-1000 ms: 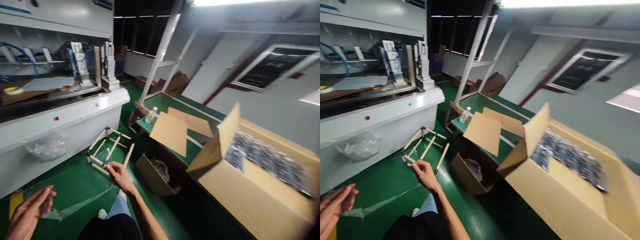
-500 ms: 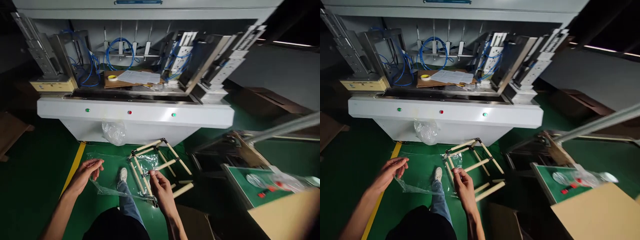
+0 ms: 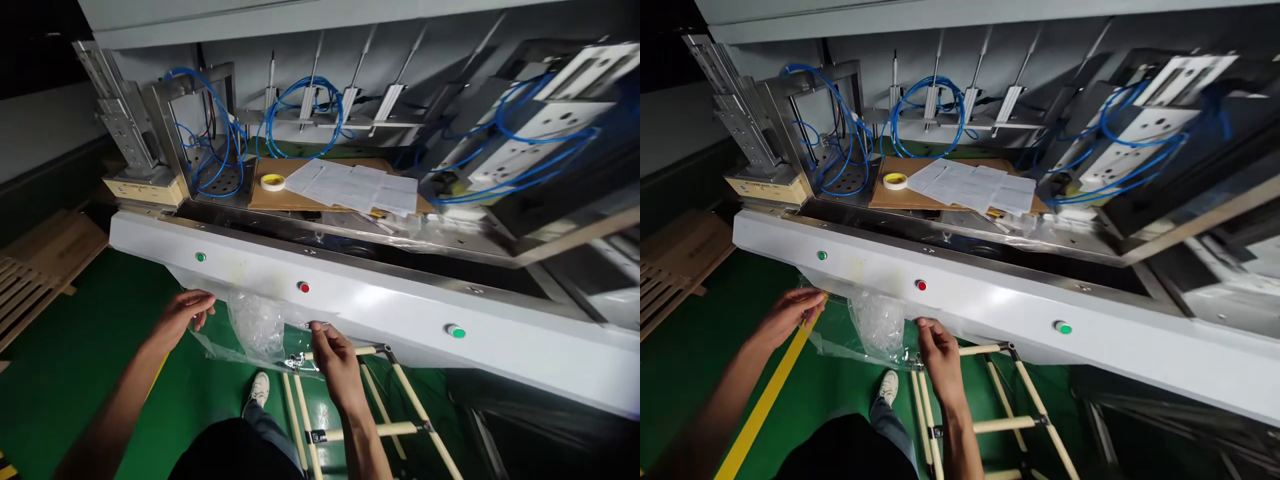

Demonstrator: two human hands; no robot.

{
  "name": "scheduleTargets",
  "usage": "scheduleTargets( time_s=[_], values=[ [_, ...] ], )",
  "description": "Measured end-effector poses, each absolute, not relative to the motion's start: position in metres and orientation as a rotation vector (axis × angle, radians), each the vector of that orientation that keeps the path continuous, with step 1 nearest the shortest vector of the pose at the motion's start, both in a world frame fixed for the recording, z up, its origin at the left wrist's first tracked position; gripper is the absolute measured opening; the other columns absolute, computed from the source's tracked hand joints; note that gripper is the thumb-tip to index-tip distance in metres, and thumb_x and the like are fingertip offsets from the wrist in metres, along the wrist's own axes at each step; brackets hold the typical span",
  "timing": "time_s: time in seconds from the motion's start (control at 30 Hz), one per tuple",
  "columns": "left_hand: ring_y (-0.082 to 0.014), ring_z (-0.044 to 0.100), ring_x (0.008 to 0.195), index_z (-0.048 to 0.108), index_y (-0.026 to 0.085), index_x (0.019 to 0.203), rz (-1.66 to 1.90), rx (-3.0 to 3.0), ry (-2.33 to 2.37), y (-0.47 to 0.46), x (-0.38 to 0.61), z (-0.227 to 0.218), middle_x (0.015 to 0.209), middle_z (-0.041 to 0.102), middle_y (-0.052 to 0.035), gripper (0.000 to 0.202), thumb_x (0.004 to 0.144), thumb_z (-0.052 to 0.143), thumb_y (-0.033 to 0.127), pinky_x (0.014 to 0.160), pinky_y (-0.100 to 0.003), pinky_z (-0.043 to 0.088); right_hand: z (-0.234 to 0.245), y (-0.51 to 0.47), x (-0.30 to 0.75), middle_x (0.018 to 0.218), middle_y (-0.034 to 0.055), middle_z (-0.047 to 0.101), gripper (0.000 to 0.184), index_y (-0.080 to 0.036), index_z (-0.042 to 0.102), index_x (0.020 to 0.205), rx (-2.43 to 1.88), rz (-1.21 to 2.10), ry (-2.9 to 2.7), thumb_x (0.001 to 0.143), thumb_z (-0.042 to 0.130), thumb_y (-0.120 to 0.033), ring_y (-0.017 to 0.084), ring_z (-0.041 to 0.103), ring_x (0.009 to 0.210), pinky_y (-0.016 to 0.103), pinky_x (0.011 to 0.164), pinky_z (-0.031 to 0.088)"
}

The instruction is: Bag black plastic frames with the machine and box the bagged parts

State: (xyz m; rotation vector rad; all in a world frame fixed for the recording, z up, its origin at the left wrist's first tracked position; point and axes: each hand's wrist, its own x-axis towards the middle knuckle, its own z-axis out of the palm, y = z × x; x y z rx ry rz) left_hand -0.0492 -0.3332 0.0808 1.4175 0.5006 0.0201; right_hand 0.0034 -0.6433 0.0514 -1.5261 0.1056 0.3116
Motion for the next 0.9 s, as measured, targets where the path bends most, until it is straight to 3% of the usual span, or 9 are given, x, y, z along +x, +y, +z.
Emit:
scheduleTargets(
  time_s=[0.53, 0.9],
  values=[
    [-0.0088, 0.050, 0.043, 0.074, 0.013, 0.083, -0.106, 1.276, 0.507, -0.266, 0.070, 0.081, 0.065, 0.063, -0.0004, 0.072, 0.042, 0.099, 0.066, 0.040, -0.022, 0.037, 0.064, -0.572, 0.116, 0.046, -0.0110, 0.034, 0.067, -0.017, 0.068, 0.095, -1.602, 0.338, 0.148, 0.073, 0.074, -0.081, 0.007, 0.021, 0.047, 0.029, 0.050, 0.016],
    [-0.0095, 0.054, 0.044, 0.073, 0.014, 0.093, -0.027, 1.400, 0.517, -0.224, 0.151, 0.057, 0.077, 0.072, -0.0050, 0.072, 0.054, 0.093, 0.071, 0.039, -0.022, 0.043, 0.055, -0.534, 0.157, 0.050, -0.0090, 0.039, 0.072, -0.018, 0.070, 0.096, -1.669, 0.211, 0.289, 0.071, 0.072, -0.086, 0.009, 0.030, 0.046, 0.027, 0.045, 0.020]
  ],
)
